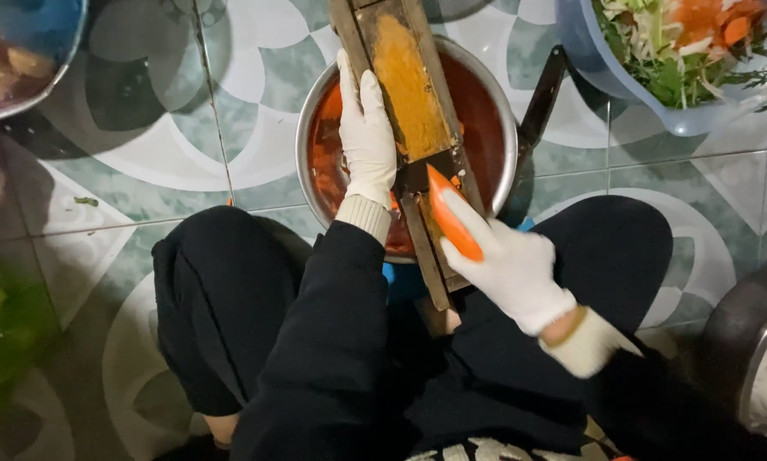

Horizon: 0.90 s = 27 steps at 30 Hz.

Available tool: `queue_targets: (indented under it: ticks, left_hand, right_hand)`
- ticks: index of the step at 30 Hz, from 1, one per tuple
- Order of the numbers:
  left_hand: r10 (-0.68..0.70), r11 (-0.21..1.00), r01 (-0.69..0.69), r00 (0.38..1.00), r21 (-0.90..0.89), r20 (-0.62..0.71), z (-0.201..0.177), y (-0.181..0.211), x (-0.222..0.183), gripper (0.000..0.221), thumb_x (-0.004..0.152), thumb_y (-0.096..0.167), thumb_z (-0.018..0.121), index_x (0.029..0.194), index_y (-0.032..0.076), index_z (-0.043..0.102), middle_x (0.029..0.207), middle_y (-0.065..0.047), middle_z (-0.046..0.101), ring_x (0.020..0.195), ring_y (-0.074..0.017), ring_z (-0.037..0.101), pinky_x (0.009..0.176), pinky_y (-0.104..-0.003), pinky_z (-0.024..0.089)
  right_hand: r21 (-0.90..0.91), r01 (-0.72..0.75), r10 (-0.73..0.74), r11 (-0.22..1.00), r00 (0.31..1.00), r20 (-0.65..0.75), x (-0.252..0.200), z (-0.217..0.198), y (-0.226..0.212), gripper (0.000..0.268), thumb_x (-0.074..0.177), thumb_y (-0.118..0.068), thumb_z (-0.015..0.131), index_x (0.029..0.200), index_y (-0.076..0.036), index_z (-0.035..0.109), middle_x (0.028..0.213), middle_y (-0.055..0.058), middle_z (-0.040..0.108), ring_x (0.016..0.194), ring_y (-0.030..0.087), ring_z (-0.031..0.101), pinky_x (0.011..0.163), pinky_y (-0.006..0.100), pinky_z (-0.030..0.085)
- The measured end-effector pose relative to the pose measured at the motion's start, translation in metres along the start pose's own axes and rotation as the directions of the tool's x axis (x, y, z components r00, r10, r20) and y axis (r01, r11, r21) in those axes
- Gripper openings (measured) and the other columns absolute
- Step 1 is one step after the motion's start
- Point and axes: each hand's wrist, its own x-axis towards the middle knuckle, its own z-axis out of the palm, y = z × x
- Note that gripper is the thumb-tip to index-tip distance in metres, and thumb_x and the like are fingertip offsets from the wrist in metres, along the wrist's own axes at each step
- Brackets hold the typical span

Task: Shredding carrots using a manual wooden grater over a metal bowl on the floor.

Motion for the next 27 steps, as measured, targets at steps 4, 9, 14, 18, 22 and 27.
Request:
queue_targets:
  ticks: [4, 9, 14, 18, 22, 27]
  left_hand:
    - [0.056, 0.997, -0.057, 0.998, 0.057, 0.014, 0.002, -0.010, 0.001, 0.061, 0.110, 0.040, 0.041, 0.165, 0.017, 0.026, 0.167, -0.013, 0.047, 0.147, -0.0278, 0.057, 0.117, -0.032, 0.049]
    - [0.108, 0.985, -0.103, 0.994, 0.140, -0.024, 0.000, -0.017, 0.002, 0.055, 0.112, 0.035, 0.043, 0.163, 0.017, 0.032, 0.162, -0.013, 0.054, 0.141, -0.0265, 0.063, 0.111, -0.029, 0.052]
    - [0.012, 0.999, -0.012, 1.000, 0.033, -0.002, 0.001, -0.001, -0.004, 0.063, 0.109, 0.045, 0.040, 0.164, 0.017, 0.029, 0.165, -0.012, 0.050, 0.142, -0.0269, 0.061, 0.113, -0.031, 0.052]
    - [0.020, 1.000, -0.020, 1.000, -0.011, 0.005, 0.001, -0.002, -0.005, 0.062, 0.109, 0.045, 0.041, 0.165, 0.019, 0.029, 0.165, -0.012, 0.051, 0.142, -0.0262, 0.062, 0.113, -0.031, 0.053]
    - [0.080, 0.997, -0.080, 0.997, -0.007, -0.005, 0.003, -0.012, -0.002, 0.060, 0.111, 0.041, 0.043, 0.165, 0.017, 0.030, 0.168, -0.011, 0.047, 0.148, -0.0265, 0.056, 0.119, -0.031, 0.048]
    - [0.072, 0.997, -0.072, 0.997, -0.021, -0.014, 0.003, -0.011, -0.005, 0.059, 0.111, 0.043, 0.043, 0.164, 0.020, 0.031, 0.164, -0.012, 0.052, 0.143, -0.0266, 0.061, 0.115, -0.031, 0.052]
  right_hand:
    - [-0.150, -0.073, 0.092, 0.986, 0.989, 0.119, 0.062, 0.029, 0.007, 0.067, 0.096, -0.059, 0.063, 0.160, -0.038, 0.053, 0.055, -0.002, 0.063, 0.035, 0.020, 0.052, 0.035, 0.031, 0.033]
    - [0.740, -0.264, 0.232, 0.619, 0.961, 0.149, 0.117, 0.009, 0.021, 0.056, 0.102, -0.021, 0.068, 0.154, -0.010, 0.049, 0.152, 0.012, 0.061, 0.134, 0.025, 0.064, 0.109, 0.032, 0.048]
    - [0.492, -0.490, 0.061, -0.720, 0.662, 0.747, 0.030, -0.002, 0.041, 0.053, 0.106, -0.034, 0.046, 0.139, 0.007, 0.052, 0.086, 0.015, 0.066, 0.058, 0.014, 0.059, 0.046, 0.021, 0.044]
    - [0.469, -0.449, 0.110, -0.761, 0.623, 0.774, 0.009, -0.025, 0.021, 0.048, 0.109, -0.022, 0.049, 0.153, -0.004, 0.054, 0.101, 0.020, 0.071, 0.070, 0.017, 0.067, 0.054, 0.023, 0.051]
    - [0.756, -0.566, 0.198, -0.328, 0.742, 0.641, 0.001, -0.038, 0.011, 0.071, 0.090, 0.008, 0.056, 0.159, -0.004, 0.046, 0.113, 0.013, 0.064, 0.082, 0.014, 0.059, 0.060, 0.022, 0.048]
    - [0.215, -0.155, 0.125, 0.964, 0.981, 0.149, -0.041, -0.021, -0.002, 0.072, 0.088, -0.027, 0.081, 0.154, -0.010, 0.056, 0.086, 0.003, 0.056, 0.052, 0.020, 0.051, 0.051, 0.034, 0.044]
